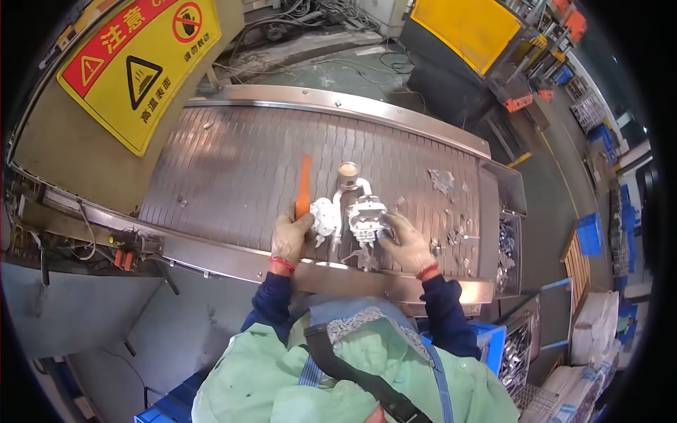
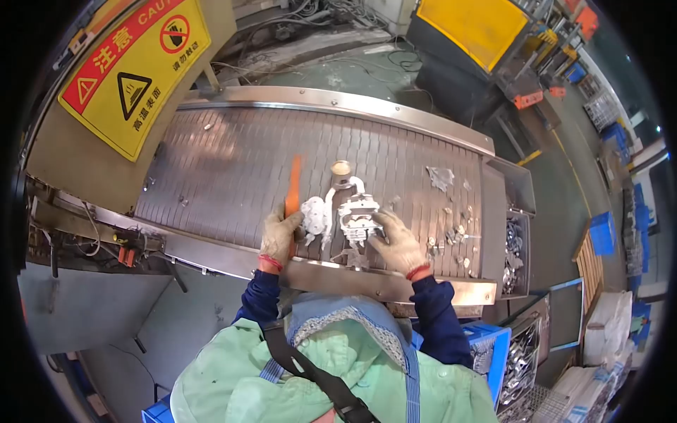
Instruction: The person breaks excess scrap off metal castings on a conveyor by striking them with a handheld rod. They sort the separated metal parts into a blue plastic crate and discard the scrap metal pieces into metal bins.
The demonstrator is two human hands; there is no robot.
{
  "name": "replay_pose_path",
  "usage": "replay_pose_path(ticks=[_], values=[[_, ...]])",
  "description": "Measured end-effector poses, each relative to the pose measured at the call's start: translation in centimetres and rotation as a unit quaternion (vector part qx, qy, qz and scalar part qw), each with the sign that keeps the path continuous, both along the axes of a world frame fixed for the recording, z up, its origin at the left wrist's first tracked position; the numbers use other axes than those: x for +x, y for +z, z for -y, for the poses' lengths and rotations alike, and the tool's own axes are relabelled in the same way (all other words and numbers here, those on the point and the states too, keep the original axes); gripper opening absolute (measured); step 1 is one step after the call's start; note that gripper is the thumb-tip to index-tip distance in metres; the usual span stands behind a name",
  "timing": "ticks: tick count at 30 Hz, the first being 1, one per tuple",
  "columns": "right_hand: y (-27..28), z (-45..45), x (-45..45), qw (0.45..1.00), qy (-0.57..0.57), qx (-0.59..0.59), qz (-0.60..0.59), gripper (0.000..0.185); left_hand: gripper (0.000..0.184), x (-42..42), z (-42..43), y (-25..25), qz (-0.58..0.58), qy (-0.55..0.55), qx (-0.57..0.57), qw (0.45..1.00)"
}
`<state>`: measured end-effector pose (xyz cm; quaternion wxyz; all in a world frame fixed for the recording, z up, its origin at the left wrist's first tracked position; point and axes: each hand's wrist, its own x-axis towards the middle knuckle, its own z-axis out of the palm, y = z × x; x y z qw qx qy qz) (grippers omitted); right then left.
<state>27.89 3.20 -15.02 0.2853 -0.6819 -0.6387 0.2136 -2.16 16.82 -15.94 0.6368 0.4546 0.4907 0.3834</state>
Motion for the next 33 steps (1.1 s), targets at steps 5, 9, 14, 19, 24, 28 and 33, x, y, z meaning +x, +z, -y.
replay_pose_path(ticks=[5,9,14,19,24,28,33], values=[[1.6,0.7,2.2,0.977,0.145,-0.148,0.056,0.089,0.047,-0.4,1.3,-0.9,-0.059,-0.044,-0.006,0.997],[1.3,1.5,1.3,0.969,0.167,-0.167,0.068,0.091,0.05,0.6,2.2,0.2,-0.17,-0.074,0.03,0.982],[4.8,2.3,0.4,0.958,0.182,-0.204,0.085,0.095,0.051,0.9,2.0,1.0,-0.311,-0.086,0.089,0.942],[2.6,2.8,1.6,0.966,0.177,-0.181,0.06,0.087,0.055,1.9,3.5,5.2,-0.395,0.022,0.281,0.874],[-1.3,3.7,-0.9,0.973,0.136,-0.109,0.151,0.095,0.036,0.7,3.9,1.1,-0.545,-0.128,0.205,0.803],[-0.8,2.5,-3.9,0.978,0.057,-0.137,0.149,0.104,0.037,1.5,3.3,3.2,-0.553,-0.066,0.273,0.784],[-1.9,0.7,-5.7,0.979,-0.009,-0.139,0.15,0.097,0.046,4.9,5.6,7.2,-0.477,0.063,0.217,0.849]])
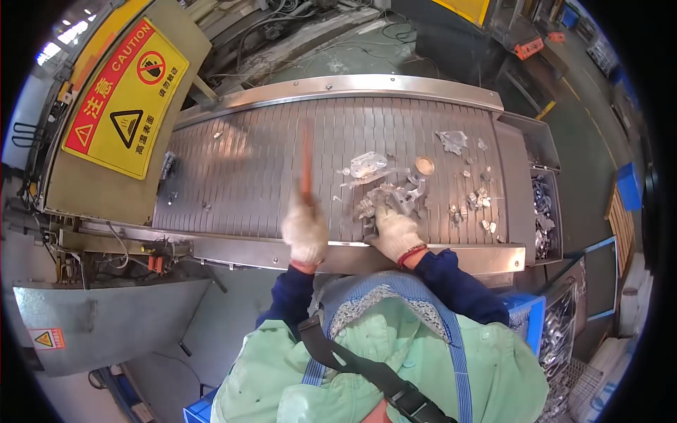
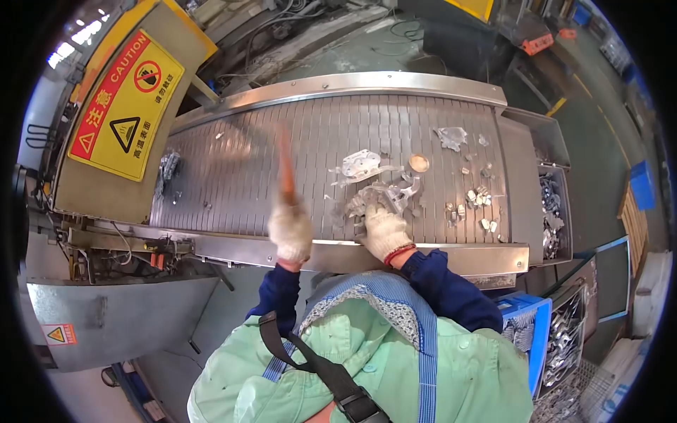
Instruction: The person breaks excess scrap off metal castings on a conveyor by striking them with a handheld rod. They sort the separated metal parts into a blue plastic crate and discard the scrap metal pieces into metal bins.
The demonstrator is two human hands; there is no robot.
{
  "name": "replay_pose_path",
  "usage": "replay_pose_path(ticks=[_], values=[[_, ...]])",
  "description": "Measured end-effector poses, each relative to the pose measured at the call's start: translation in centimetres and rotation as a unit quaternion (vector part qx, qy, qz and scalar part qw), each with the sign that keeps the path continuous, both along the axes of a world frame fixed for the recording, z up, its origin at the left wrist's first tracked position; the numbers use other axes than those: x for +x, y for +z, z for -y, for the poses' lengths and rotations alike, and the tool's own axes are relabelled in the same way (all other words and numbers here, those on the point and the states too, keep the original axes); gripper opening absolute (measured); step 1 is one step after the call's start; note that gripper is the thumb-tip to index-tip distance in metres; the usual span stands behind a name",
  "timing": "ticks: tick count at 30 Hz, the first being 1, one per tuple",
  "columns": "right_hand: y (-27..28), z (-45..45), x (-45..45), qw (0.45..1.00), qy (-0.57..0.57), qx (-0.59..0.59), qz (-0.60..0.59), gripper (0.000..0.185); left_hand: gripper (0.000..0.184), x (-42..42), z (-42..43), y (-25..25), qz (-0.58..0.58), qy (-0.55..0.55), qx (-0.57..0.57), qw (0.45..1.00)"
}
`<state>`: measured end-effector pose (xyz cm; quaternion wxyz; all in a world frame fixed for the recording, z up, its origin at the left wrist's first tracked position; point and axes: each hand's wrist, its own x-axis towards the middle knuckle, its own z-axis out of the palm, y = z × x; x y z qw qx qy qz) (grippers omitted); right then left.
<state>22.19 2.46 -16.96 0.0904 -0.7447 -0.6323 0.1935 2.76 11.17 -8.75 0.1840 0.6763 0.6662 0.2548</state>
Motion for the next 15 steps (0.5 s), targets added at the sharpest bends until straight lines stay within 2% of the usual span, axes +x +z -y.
replay_pose_path(ticks=[1,2,4,6,8,10,11,13,15], values=[[-0.5,-0.4,-0.3,1.0,-0.004,-0.012,0.003,0.095,0.045,-0.3,-1.2,-3.2,-0.059,-0.117,-0.014,0.991],[-0.9,-0.5,-0.5,1.0,-0.007,-0.025,0.006,0.093,0.035,-1.2,-3.3,-8.5,-0.175,-0.19,-0.108,0.96],[-1.0,-1.1,0.3,0.999,0.017,0.002,-0.031,0.101,0.035,-0.4,-2.4,-7.6,-0.173,-0.194,-0.114,0.959],[-1.2,-1.0,0.9,0.997,0.025,0.022,-0.073,0.109,0.038,1.8,-2.4,-2.5,-0.124,-0.144,-0.085,0.978],[2.8,-1.6,1.9,0.989,0.02,-0.076,-0.125,0.098,0.042,2.0,-0.8,-0.1,-0.054,-0.109,-0.041,0.992],[3.6,-0.5,2.2,0.996,0.019,0.039,-0.081,0.082,0.048,1.8,-0.5,0.7,0.037,-0.105,0.049,0.993],[3.4,-0.3,2.8,0.996,0.041,0.048,-0.058,0.08,0.058,1.7,-0.1,0.6,0.052,-0.112,0.091,0.988],[2.7,0.0,4.0,0.994,0.081,0.068,-0.014,0.075,0.06,1.5,1.6,0.7,0.064,-0.102,0.105,0.987],[0.2,-0.3,4.1,0.992,0.063,0.101,0.043,0.061,0.058,1.5,3.0,-0.2,0.074,-0.098,0.125,0.985]])
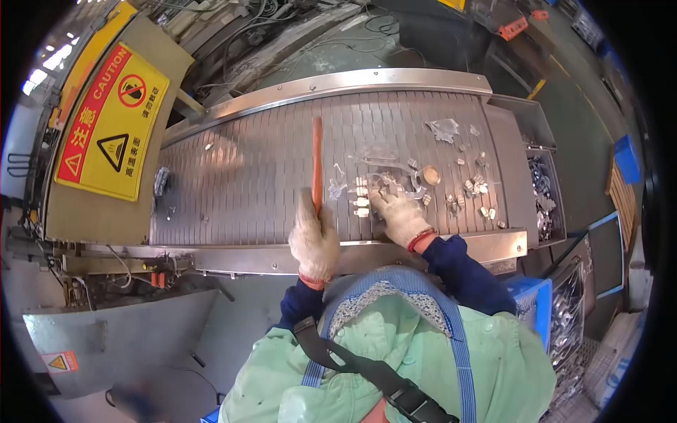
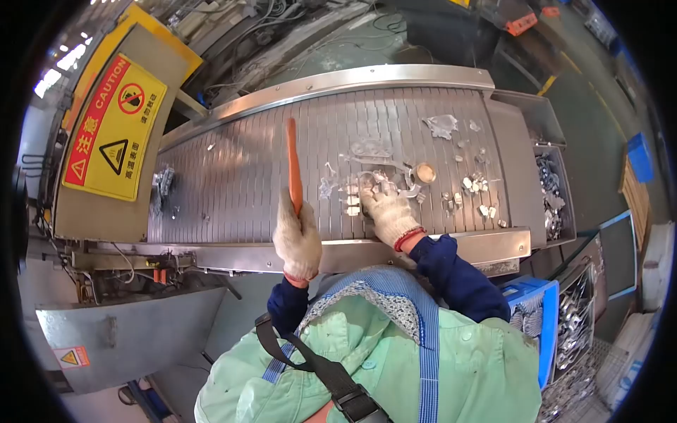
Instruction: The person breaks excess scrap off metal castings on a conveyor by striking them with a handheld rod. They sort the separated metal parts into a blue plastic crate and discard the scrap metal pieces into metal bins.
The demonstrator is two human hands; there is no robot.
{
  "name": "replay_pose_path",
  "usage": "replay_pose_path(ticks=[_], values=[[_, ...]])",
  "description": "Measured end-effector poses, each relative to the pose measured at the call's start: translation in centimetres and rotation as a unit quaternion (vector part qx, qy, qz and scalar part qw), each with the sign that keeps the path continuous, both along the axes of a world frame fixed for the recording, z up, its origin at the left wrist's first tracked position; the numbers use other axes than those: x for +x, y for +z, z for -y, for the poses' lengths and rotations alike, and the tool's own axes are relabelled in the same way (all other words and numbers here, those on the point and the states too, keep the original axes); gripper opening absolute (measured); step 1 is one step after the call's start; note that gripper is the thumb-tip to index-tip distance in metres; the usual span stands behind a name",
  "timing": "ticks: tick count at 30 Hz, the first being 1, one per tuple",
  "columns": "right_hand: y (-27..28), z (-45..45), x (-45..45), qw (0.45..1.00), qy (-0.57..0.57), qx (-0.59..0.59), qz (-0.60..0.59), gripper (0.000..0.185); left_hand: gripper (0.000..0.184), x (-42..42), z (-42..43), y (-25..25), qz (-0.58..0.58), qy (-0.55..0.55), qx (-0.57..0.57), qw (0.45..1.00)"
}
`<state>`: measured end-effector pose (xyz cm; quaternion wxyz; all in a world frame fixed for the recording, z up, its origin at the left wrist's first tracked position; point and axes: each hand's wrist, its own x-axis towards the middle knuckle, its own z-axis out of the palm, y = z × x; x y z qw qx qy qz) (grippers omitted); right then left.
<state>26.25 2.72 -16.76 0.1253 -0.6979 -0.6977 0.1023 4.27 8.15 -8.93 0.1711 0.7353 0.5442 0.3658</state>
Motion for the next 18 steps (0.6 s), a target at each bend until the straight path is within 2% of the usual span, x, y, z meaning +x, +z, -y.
replay_pose_path(ticks=[1,2,3,4,7,9,10,11,12,15,16,17,18], values=[[-1.2,0.0,0.0,0.999,-0.01,0.017,0.028,0.054,0.056,-0.1,-0.2,-0.9,-0.084,-0.028,-0.079,0.993],[-1.4,0.1,-0.1,1.0,-0.005,0.013,-0.006,0.034,0.054,0.1,-0.4,-1.1,-0.166,-0.051,-0.157,0.972],[-1.2,0.0,-0.4,0.999,-0.013,0.025,0.022,0.029,0.052,0.1,-0.5,-1.5,-0.244,-0.072,-0.232,0.939],[-0.8,-0.1,-1.0,0.998,-0.02,0.036,0.049,0.025,0.049,-2.1,-2.0,-8.0,-0.307,-0.131,-0.231,0.914],[-2.7,-1.5,-1.6,0.995,-0.043,0.065,0.064,0.023,0.045,-2.1,-2.0,-5.1,-0.269,-0.067,-0.169,0.946],[-5.4,-2.0,-1.5,0.993,-0.035,0.111,0.029,0.02,0.045,-0.2,-0.5,2.4,-0.143,-0.028,-0.119,0.982],[-3.7,-1.9,-1.2,0.99,-0.006,0.136,0.021,0.019,0.045,0.7,0.1,5.3,-0.069,-0.011,-0.094,0.993],[-3.8,-2.2,-1.2,0.991,-0.004,0.127,0.034,0.019,0.045,1.1,0.5,6.5,0.004,0.005,-0.07,0.998],[-4.1,-2.5,-1.2,0.992,-0.002,0.118,0.049,0.019,0.046,0.5,0.7,4.5,0.049,0.002,-0.051,0.997],[-4.5,-2.7,-0.9,0.989,-0.007,0.132,0.065,0.02,0.043,1.5,-2.9,-3.0,-0.181,-0.151,-0.117,0.965],[-4.3,-2.7,-1.0,0.99,-0.012,0.12,0.074,0.02,0.039,1.1,-4.8,-7.0,-0.309,-0.17,-0.22,0.91],[-4.1,-2.6,-1.1,0.991,-0.021,0.107,0.084,0.021,0.039,0.4,-4.1,-6.4,-0.302,-0.151,-0.208,0.918],[-3.7,-3.2,-1.0,0.992,-0.054,0.108,0.032,0.026,0.039,1.3,-4.5,-4.3,-0.291,-0.144,-0.178,0.929]])
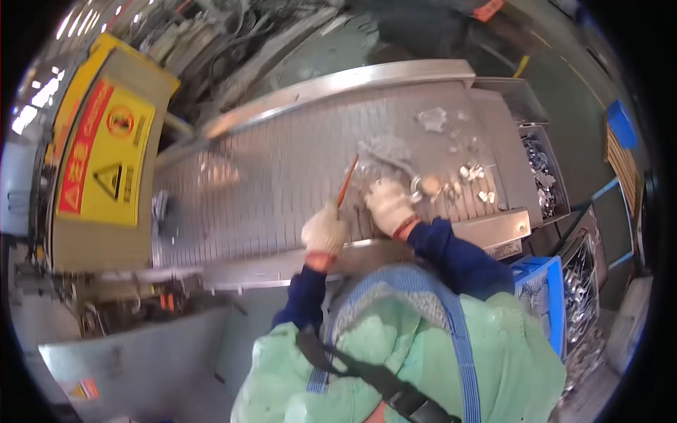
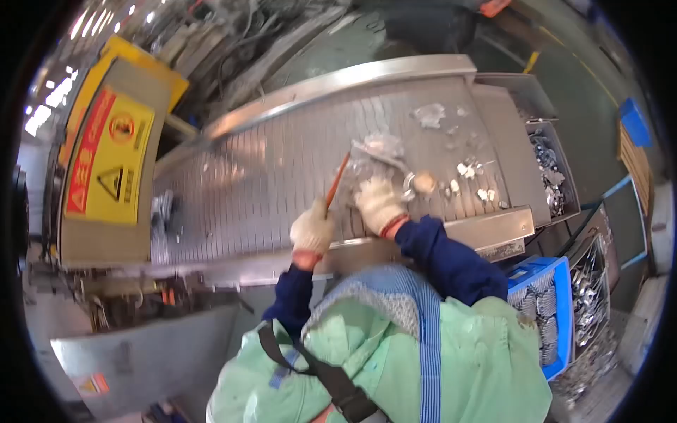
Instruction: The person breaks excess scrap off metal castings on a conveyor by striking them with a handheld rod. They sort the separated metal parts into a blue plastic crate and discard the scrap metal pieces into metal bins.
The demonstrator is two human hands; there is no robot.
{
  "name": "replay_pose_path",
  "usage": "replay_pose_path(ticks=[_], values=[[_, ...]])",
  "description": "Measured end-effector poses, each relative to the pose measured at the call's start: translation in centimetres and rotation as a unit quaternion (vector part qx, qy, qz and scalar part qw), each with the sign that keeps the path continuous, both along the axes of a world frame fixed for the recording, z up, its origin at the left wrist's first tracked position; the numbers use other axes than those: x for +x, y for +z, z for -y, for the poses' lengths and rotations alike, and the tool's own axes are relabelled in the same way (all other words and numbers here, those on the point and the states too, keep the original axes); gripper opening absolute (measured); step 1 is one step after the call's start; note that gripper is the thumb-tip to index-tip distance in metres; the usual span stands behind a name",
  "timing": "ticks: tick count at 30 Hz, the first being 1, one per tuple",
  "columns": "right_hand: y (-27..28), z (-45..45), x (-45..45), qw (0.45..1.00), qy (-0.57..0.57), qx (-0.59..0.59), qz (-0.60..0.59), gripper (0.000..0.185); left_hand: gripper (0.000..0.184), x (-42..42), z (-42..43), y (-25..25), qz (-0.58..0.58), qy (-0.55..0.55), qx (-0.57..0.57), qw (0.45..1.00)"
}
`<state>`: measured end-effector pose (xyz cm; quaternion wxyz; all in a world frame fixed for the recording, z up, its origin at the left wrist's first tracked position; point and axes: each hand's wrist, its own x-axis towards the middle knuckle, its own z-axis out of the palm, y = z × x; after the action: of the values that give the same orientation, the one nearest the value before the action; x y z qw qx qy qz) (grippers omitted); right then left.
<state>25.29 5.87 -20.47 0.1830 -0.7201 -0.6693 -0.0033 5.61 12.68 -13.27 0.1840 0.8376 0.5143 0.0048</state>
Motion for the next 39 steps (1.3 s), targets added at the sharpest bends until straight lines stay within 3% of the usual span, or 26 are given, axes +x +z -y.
replay_pose_path(ticks=[1,3,5,6,7,8,9,10,11,13,16,19,20,22,23,26,28,29,30,31,33,34,37,39], values=[[0.2,0.2,-0.1,0.998,-0.024,0.0,-0.057,0.031,0.038,1.0,0.1,1.9,0.016,0.002,0.022,1.0],[-0.5,0.5,-0.1,0.989,-0.032,-0.029,-0.142,0.032,0.041,1.1,2.1,5.7,0.166,0.047,0.083,0.982],[-0.4,0.4,-0.1,0.993,-0.045,-0.046,-0.1,0.03,0.041,1.1,2.9,6.3,0.32,0.08,0.14,0.934],[0.7,0.6,-0.5,0.986,-0.079,-0.029,-0.145,0.027,0.041,-0.6,1.4,-0.9,0.316,0.056,0.132,0.938],[1.5,0.6,-0.8,0.975,-0.112,-0.009,-0.19,0.024,0.041,-1.1,0.0,-4.5,0.214,0.023,0.08,0.973],[1.1,0.8,-0.7,0.992,-0.064,-0.011,-0.109,0.025,0.041,-1.1,-1.6,-6.9,0.107,-0.01,0.028,0.994],[0.0,1.2,-0.6,0.999,-0.018,-0.015,-0.027,0.026,0.041,-0.5,-2.0,-5.4,-0.004,-0.044,-0.027,0.999],[-0.9,0.4,0.2,0.998,0.014,-0.011,0.061,0.027,0.043,-0.3,-1.3,-3.8,-0.005,-0.018,-0.013,1.0],[-3.4,-0.3,0.0,0.999,-0.03,0.0,0.032,0.029,0.042,0.4,-0.6,0.0,0.031,0.003,-0.025,0.999],[-0.7,1.1,0.2,1.0,0.011,-0.017,-0.005,0.028,0.042,1.9,1.7,6.2,0.114,0.069,0.013,0.991],[0.3,1.2,-0.1,0.997,-0.027,-0.019,-0.066,0.027,0.043,1.1,2.4,2.5,0.232,0.158,0.036,0.959],[-1.0,1.2,-0.7,0.999,-0.019,-0.002,-0.032,0.026,0.04,-1.3,-3.2,-8.3,0.017,-0.045,-0.057,0.997],[-1.4,0.7,0.0,1.0,-0.02,0.018,0.007,0.026,0.038,-0.9,-2.6,-5.5,0.014,-0.014,-0.018,1.0],[-1.5,1.0,0.3,0.991,-0.061,0.097,-0.065,0.024,0.041,0.5,-1.4,1.4,0.081,0.047,-0.036,0.995],[-1.9,1.3,0.2,0.993,-0.041,0.028,-0.104,0.024,0.045,0.6,-1.1,2.6,0.12,0.1,-0.053,0.986],[-1.6,2.0,0.1,0.994,-0.038,0.015,-0.098,0.027,0.041,1.0,1.4,0.8,0.369,0.123,0.061,0.919],[-1.2,1.8,0.3,0.996,-0.036,0.019,-0.08,0.028,0.039,0.0,-0.7,-5.3,0.157,0.02,-0.011,0.987],[-1.4,1.9,0.2,0.997,-0.033,0.029,-0.064,0.027,0.037,-0.3,-1.0,-5.7,0.042,-0.031,-0.048,0.997],[-1.7,2.0,0.0,0.998,-0.033,0.037,-0.048,0.027,0.036,-0.8,-0.8,-6.2,0.074,-0.023,-0.006,0.997],[-1.7,1.1,0.6,0.995,-0.039,0.084,-0.044,0.027,0.036,-0.3,-2.0,-6.3,0.111,0.015,-0.039,0.993],[-3.2,2.1,0.0,0.987,-0.04,0.15,-0.045,0.028,0.038,-0.2,0.2,-0.8,0.168,0.106,-0.131,0.971],[-1.7,2.5,0.3,1.0,-0.005,0.02,-0.019,0.028,0.037,0.0,0.2,-0.2,0.202,0.111,-0.106,0.967],[3.3,3.4,0.8,0.992,-0.002,-0.056,-0.11,0.029,0.035,0.0,-0.4,-0.6,0.25,0.127,-0.082,0.956],[3.8,3.4,2.2,0.991,-0.076,-0.012,-0.108,0.031,0.038,-0.6,-0.5,-1.2,0.272,0.152,-0.149,0.938]])
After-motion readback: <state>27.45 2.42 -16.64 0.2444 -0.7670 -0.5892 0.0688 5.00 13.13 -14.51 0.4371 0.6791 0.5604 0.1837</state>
